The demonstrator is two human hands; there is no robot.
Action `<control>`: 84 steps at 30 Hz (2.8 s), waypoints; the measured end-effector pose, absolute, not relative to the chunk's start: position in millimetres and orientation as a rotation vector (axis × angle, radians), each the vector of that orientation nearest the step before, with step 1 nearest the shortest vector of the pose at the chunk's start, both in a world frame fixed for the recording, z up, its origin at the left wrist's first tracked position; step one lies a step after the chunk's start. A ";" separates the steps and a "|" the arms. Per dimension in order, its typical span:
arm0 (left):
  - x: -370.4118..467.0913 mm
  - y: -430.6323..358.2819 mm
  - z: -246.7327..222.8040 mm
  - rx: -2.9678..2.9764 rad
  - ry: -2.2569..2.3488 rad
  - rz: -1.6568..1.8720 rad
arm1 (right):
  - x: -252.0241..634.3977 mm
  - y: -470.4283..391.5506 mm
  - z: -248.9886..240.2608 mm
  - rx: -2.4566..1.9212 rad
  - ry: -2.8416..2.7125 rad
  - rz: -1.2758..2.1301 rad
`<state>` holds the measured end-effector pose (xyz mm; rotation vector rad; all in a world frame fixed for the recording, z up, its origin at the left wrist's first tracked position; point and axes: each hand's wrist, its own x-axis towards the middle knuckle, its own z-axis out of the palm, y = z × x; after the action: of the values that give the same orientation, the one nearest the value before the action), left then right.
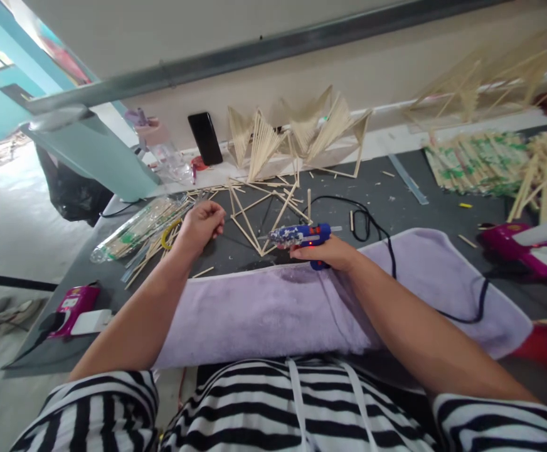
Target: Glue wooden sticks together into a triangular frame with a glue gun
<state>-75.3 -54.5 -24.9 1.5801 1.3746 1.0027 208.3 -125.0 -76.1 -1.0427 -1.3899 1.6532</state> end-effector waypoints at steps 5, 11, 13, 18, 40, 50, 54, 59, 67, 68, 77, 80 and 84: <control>-66.4 -71.6 -44.4 1.612 1.369 0.747 | 212.4 -125.8 -81.1 -0.874 -1.356 1.647; -60.4 -78.7 -54.1 1.736 1.352 0.615 | 211.6 -126.7 -81.3 -0.875 -1.396 1.652; -60.6 -78.8 -56.3 1.731 1.288 0.579 | 210.1 -126.9 -81.6 -0.897 -1.401 1.669; -61.8 -74.4 -55.2 1.659 1.185 0.491 | 206.7 -126.1 -80.0 -0.954 -1.399 1.699; -52.0 -50.8 -58.4 1.668 1.067 0.028 | 200.3 -117.8 -78.7 -0.986 -1.379 1.979; -49.8 -53.1 -62.4 1.706 1.093 0.081 | 197.8 -119.4 -76.3 -1.021 -1.347 1.990; -52.4 -53.7 -63.2 1.705 1.076 0.081 | 197.5 -118.1 -77.5 -0.984 -1.412 1.973; -62.3 -54.0 -62.3 1.631 0.999 0.088 | 202.0 -119.6 -78.4 -0.924 -1.466 1.920; -86.4 -54.8 -22.3 1.639 1.072 0.014 | 236.7 -125.8 -58.9 -0.545 -1.271 1.710; -87.1 -54.5 -16.1 1.681 1.105 0.030 | 241.4 -124.5 -56.6 -0.511 -1.213 1.645; -34.2 -52.6 13.6 1.974 1.181 0.788 | 247.9 -111.7 -59.2 -0.788 -0.873 1.262; -9.3 -43.6 11.2 2.183 1.084 0.841 | 243.0 -108.8 -63.1 -0.888 -0.865 1.240; 14.7 -30.3 3.4 2.372 0.976 0.901 | 234.8 -103.8 -58.4 -0.934 -0.853 1.217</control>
<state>14.7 -30.3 3.4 2.3716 0.9757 0.9014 234.8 -103.8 -58.4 -0.9343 -0.8530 1.2169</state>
